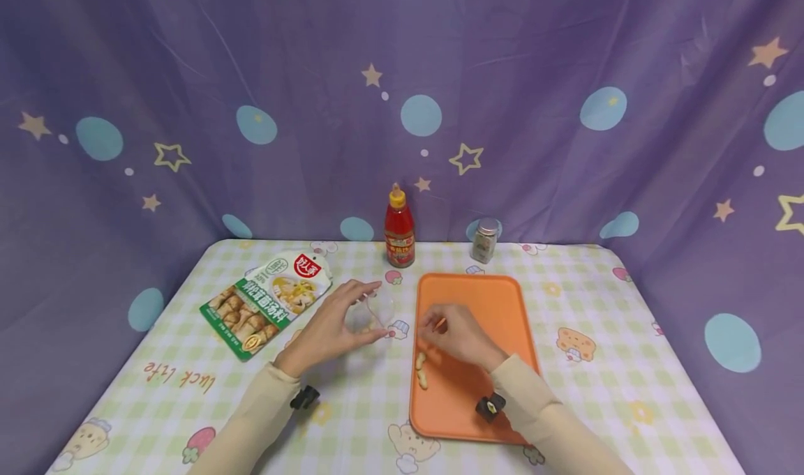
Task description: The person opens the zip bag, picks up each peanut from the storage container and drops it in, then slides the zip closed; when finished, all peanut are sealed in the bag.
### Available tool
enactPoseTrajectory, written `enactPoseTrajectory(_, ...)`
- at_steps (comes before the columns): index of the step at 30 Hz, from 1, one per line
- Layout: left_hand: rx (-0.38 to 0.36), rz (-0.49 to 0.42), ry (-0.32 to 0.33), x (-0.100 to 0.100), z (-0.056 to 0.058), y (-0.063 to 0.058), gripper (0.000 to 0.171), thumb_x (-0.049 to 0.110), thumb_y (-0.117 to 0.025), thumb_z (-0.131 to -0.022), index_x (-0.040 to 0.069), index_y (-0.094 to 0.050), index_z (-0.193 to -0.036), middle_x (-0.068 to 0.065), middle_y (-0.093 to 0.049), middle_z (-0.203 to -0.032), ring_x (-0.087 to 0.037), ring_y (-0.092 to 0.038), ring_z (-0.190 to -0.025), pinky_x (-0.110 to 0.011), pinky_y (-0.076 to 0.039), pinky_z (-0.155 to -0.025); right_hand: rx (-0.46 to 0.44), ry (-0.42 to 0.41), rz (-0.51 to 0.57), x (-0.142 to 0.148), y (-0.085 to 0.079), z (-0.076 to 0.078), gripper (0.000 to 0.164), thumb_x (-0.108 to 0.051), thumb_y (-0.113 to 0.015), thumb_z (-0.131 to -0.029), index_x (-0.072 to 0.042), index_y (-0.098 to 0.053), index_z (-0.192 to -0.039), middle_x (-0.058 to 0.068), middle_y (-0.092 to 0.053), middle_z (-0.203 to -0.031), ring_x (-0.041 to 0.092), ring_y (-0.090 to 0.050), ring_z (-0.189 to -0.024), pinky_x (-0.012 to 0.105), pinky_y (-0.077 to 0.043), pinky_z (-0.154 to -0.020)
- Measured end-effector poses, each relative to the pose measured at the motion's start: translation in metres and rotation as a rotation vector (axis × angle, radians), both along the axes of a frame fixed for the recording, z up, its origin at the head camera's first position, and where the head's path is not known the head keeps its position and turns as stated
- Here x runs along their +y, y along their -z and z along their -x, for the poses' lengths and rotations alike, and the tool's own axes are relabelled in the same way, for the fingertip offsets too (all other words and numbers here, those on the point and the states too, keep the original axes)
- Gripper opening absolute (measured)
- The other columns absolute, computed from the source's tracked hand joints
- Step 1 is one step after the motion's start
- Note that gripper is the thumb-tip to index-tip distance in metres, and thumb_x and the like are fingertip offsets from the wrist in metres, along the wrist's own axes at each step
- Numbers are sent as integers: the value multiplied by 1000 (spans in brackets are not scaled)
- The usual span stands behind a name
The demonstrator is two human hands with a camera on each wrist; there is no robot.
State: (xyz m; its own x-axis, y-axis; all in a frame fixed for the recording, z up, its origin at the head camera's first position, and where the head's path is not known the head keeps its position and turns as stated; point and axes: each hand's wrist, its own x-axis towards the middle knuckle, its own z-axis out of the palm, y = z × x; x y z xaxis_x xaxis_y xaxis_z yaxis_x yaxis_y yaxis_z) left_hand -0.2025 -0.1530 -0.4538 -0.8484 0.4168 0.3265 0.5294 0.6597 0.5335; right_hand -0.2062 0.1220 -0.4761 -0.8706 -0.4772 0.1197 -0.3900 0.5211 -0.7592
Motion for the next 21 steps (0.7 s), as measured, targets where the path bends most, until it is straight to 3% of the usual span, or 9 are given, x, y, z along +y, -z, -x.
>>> enactPoseTrajectory(8, 0, -4, 1, 0, 0, -1, 81, 47, -90, -79, 22, -57, -148, 5, -64, -127, -21, -64, -115, -38, -54, -99, -75, -9, -16, 6, 14, -15, 6, -7, -74, -93, -11, -74, -98, -2, -72, -85, 6, -61, -73, 21, -53, -66)
enactPoseTrajectory(21, 1, -9, 3, 0, 0, 1, 81, 45, -91, -78, 22, -57, -148, 4, -64, -128, -24, -65, -115, -40, -55, -99, -143, -65, -17, 3, 16, -41, 9, -12, -80, -91, -10, -71, -92, -3, -71, -79, 3, -60, -67, 18, -49, -61)
